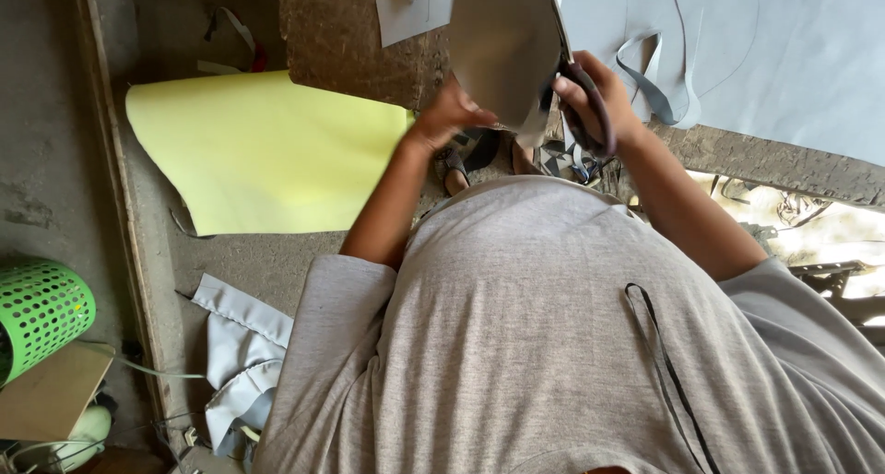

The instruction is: Cutting out fabric patterns using scissors on a workbench

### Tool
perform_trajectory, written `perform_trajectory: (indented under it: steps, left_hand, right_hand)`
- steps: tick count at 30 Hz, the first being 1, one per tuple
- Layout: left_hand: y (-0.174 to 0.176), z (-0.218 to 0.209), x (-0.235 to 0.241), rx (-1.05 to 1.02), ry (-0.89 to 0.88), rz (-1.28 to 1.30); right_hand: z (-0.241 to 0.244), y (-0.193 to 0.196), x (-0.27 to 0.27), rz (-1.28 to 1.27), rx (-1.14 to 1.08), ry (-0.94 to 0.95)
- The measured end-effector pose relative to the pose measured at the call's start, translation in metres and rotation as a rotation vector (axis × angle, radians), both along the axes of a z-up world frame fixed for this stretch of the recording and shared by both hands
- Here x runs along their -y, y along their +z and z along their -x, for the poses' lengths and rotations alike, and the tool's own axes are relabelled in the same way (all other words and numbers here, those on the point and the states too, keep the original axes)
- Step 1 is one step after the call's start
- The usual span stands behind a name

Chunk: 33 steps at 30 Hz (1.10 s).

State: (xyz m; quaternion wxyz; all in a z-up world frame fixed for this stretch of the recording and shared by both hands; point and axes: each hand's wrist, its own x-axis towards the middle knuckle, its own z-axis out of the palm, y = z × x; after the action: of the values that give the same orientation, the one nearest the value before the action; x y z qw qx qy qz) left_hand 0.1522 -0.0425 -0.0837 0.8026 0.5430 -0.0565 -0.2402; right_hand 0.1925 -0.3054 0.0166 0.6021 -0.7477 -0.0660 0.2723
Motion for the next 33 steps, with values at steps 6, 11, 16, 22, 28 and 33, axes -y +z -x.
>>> perform_trajectory:
  steps: [6, 11, 16, 22, 28, 33]
  left_hand:
    - [0.066, -0.05, -0.062, 0.438, 0.348, 0.16]
    - [0.136, -0.057, -0.037, 0.609, 0.28, -0.28]
    - [0.148, -0.046, -0.002, 0.517, 0.371, -0.299]
    - [0.158, -0.041, -0.004, 0.489, 0.368, -0.393]
    - [0.164, -0.039, -0.002, 0.485, 0.369, -0.399]
    - [0.163, -0.037, -0.005, 0.501, 0.371, -0.396]
  right_hand:
    - [-0.007, 0.038, 0.043, -0.099, 0.212, 0.447]
    - [-0.002, 0.059, 0.045, -0.181, 0.302, 0.614]
    - [0.009, 0.079, 0.047, -0.182, 0.14, 0.548]
    - [0.01, 0.079, 0.051, -0.035, 0.273, 0.603]
    - [0.012, 0.075, 0.05, -0.037, 0.348, 0.612]
    - [0.017, 0.083, 0.045, -0.071, 0.355, 0.594]
